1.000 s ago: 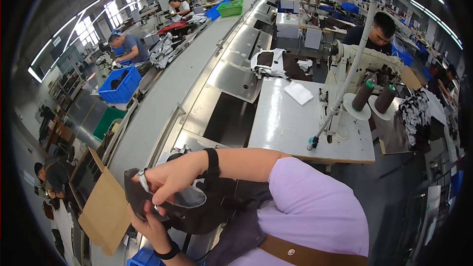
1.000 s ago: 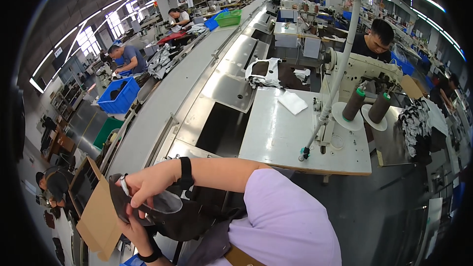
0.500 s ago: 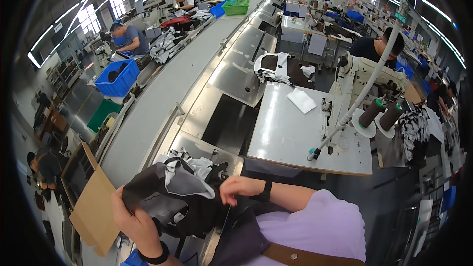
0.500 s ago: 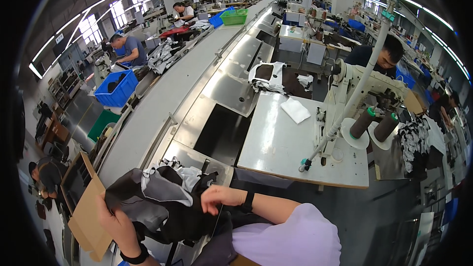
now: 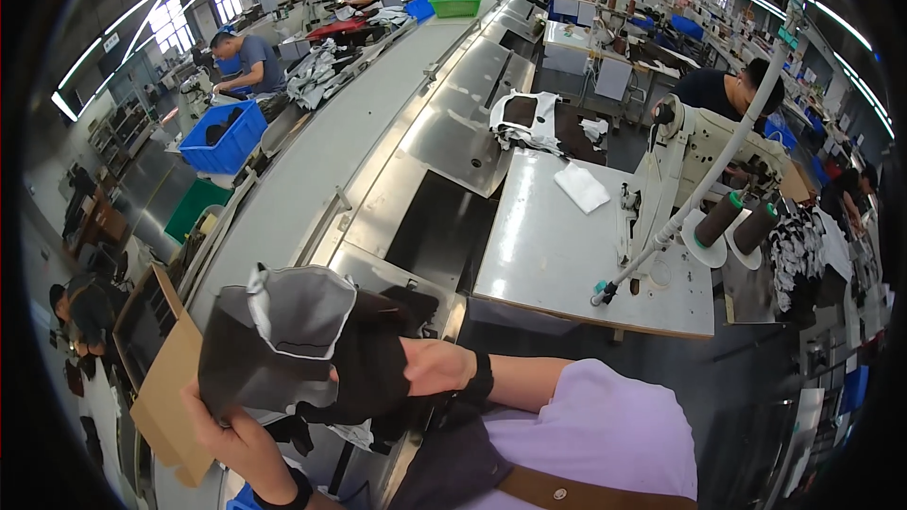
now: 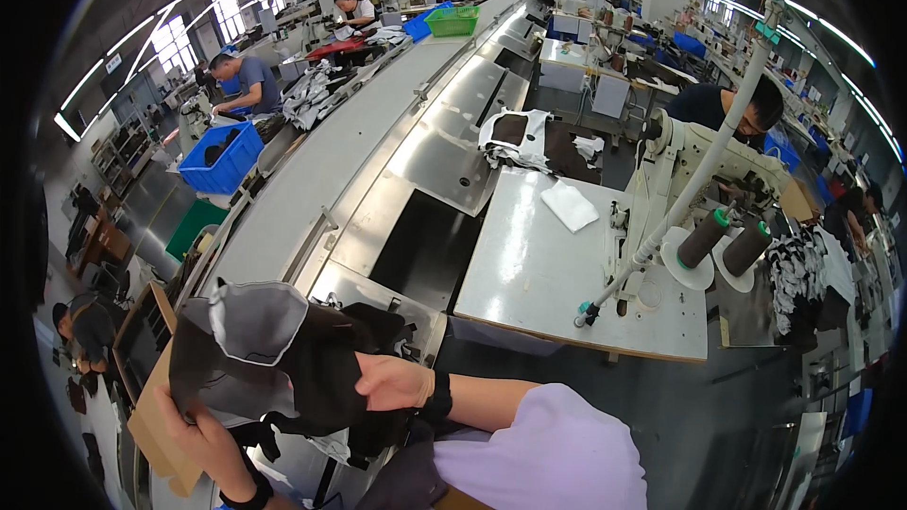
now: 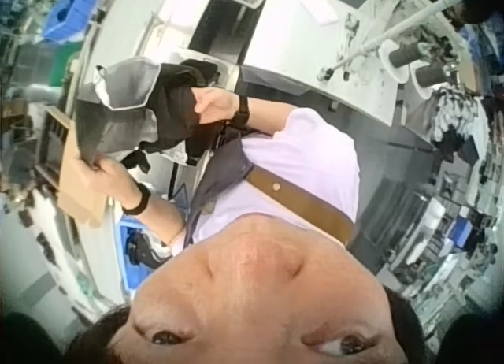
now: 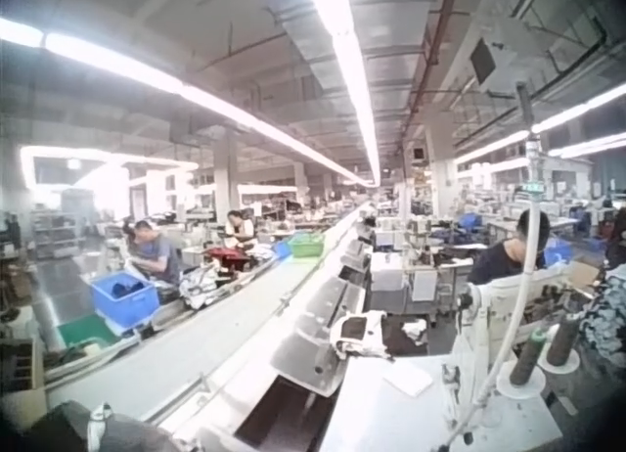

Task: Picking up, inspecting, and matching leather components for bag assembly in a factory.

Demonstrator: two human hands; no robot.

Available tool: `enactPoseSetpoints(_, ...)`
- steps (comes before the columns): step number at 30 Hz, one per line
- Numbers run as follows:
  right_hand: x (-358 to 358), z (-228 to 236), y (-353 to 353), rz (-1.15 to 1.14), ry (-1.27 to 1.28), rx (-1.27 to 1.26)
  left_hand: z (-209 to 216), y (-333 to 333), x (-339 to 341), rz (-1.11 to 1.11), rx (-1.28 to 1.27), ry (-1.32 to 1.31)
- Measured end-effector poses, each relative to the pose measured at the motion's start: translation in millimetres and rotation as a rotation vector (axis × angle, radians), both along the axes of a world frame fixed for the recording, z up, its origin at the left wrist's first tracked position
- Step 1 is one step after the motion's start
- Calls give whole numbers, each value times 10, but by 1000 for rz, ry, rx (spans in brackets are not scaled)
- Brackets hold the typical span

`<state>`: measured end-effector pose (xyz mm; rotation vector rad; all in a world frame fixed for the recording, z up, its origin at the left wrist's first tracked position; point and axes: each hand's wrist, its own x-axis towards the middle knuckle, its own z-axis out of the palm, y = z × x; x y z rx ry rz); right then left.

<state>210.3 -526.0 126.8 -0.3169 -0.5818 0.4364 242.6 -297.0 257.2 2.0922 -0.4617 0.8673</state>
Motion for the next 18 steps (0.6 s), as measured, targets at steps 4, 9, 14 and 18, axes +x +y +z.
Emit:
enactPoseSetpoints(4,85,265,-228,-215,-650,-474,-161,236,82,12,-80,122)
enactPoseSetpoints(9,-34,67,-160,-241,-1014,-1401,-639,41,122,-163,-41,241)
enactPoseSetpoints(14,-85,176,-124,-362,-1094,-1358,-1002,-15,20,-587,-278,791)
enactPoseSetpoints(18,72,-121,-74,-644,-1236,-1371,-1188,-135,-186,-787,-216,880)
